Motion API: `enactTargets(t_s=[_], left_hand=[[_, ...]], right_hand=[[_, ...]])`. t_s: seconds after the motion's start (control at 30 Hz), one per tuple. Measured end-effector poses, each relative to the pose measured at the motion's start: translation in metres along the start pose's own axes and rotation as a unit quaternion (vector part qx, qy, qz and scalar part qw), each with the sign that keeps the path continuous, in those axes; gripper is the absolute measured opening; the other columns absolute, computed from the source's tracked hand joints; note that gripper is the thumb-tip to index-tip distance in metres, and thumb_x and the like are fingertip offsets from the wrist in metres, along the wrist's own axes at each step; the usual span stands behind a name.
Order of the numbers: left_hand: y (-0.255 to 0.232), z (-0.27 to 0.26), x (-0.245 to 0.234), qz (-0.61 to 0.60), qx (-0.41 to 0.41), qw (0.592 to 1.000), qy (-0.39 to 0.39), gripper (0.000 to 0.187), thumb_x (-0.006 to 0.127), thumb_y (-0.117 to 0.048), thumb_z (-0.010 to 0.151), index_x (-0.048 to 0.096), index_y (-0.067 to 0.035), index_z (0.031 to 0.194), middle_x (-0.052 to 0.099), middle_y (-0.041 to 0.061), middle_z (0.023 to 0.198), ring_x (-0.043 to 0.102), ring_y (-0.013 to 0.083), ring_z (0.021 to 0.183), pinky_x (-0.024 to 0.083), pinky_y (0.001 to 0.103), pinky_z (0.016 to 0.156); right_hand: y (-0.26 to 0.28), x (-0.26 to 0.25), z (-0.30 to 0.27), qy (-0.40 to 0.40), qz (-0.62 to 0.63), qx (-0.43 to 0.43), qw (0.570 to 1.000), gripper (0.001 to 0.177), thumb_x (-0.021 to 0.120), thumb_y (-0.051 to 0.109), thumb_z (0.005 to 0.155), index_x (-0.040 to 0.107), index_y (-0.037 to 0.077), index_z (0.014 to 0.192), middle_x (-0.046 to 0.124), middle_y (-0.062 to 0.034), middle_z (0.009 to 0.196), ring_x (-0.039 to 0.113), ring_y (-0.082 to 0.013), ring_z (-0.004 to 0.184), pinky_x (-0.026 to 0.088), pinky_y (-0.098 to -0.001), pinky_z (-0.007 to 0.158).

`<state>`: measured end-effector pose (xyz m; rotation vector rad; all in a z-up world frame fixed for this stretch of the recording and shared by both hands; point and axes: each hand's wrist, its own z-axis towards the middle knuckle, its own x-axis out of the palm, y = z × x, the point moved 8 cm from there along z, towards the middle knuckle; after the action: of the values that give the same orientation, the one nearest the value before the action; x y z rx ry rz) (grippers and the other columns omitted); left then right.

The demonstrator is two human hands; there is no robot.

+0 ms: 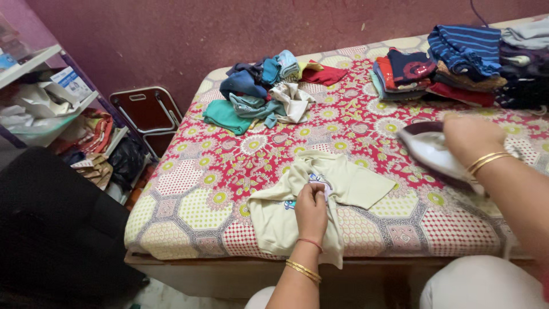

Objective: The person irons several small garments on a bed, including a dark blue t-shirt, a light-colored t-shirt, and a white shirt. They smooth each item, use an iron to press it, then fold and stack the finished pieces.

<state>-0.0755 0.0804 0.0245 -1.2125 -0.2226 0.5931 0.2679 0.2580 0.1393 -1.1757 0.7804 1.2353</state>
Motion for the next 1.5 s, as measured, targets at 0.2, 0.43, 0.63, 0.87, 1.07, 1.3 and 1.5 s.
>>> enactTargets(t_s=[0.2,0.43,0.63,0.87,1.07,1.3,1.5], left_hand=[[-0.004,0.006,0.011,0.020,0.024,0.999,0.016,0.011,0.060,-0.007,0.091,0.069,-0.002,0.094,0.073,0.013,0.091,0.070,0.0263,0.086,0.055,0.037,0.080],[-0.021,0.001,0.023,0.062,0.041,0.997,0.034,0.013,0.060,-0.009,0.092,0.071,-0.002,0.097,0.073,0.014,0.093,0.071,0.0274,0.088,0.055,0.038,0.080],[-0.028,0.040,0.043,0.048,0.003,0.998,0.048,0.023,0.062,-0.010,0.092,0.070,-0.005,0.113,0.075,0.013,0.107,0.075,0.0272,0.088,0.058,0.039,0.082],[0.030,0.125,0.063,0.371,-0.115,0.903,0.185,0.104,0.092,-0.014,0.069,0.031,-0.020,0.153,0.015,0.024,0.163,0.057,0.0416,0.124,0.051,0.044,0.103],[0.087,0.162,0.104,0.383,-0.047,0.845,0.370,0.073,0.092,-0.024,0.061,0.066,-0.008,0.127,0.072,0.017,0.126,0.069,0.0316,0.116,0.055,0.039,0.101],[0.010,0.212,0.088,0.367,0.088,0.909,0.178,0.031,0.073,-0.016,0.087,0.068,-0.011,0.117,0.071,0.021,0.111,0.067,0.0402,0.106,0.053,0.047,0.095],[-0.131,0.192,0.044,0.105,0.378,0.917,0.064,0.037,0.059,0.014,0.072,0.060,-0.006,0.103,0.065,0.016,0.103,0.064,0.0366,0.104,0.053,0.043,0.092]], right_hand=[[0.014,0.018,-0.038,-0.189,-0.105,-0.020,0.976,0.016,0.058,0.018,0.098,0.065,0.013,0.111,0.071,-0.0080,0.095,0.072,-0.0261,0.087,0.050,-0.0411,0.077],[0.077,0.046,-0.055,-0.070,0.090,-0.035,0.993,0.028,0.067,0.026,0.084,0.071,0.006,0.103,0.070,-0.0219,0.110,0.069,-0.0407,0.101,0.053,-0.0541,0.086],[0.116,0.064,-0.057,0.098,0.331,-0.030,0.938,0.039,0.084,0.032,0.072,0.075,0.005,0.098,0.075,-0.0190,0.096,0.072,-0.0347,0.096,0.054,-0.0454,0.087],[0.118,0.090,-0.049,0.171,0.352,-0.055,0.919,0.040,0.084,0.032,0.071,0.077,0.010,0.102,0.077,-0.0168,0.094,0.074,-0.0312,0.090,0.056,-0.0430,0.084],[0.114,0.084,-0.041,0.126,0.392,-0.073,0.909,0.036,0.085,0.027,0.071,0.076,0.004,0.096,0.076,-0.0164,0.092,0.074,-0.0286,0.084,0.057,-0.0399,0.076],[0.112,0.064,-0.029,0.100,0.835,0.031,0.540,0.008,0.072,-0.002,0.090,0.064,0.000,0.092,0.072,-0.0146,0.088,0.072,-0.0192,0.076,0.061,-0.0308,0.071],[0.082,0.000,-0.039,-0.127,0.809,-0.059,0.570,0.010,0.068,-0.005,0.089,0.068,0.002,0.097,0.075,-0.0105,0.118,0.073,-0.0126,0.098,0.061,-0.0271,0.088]])
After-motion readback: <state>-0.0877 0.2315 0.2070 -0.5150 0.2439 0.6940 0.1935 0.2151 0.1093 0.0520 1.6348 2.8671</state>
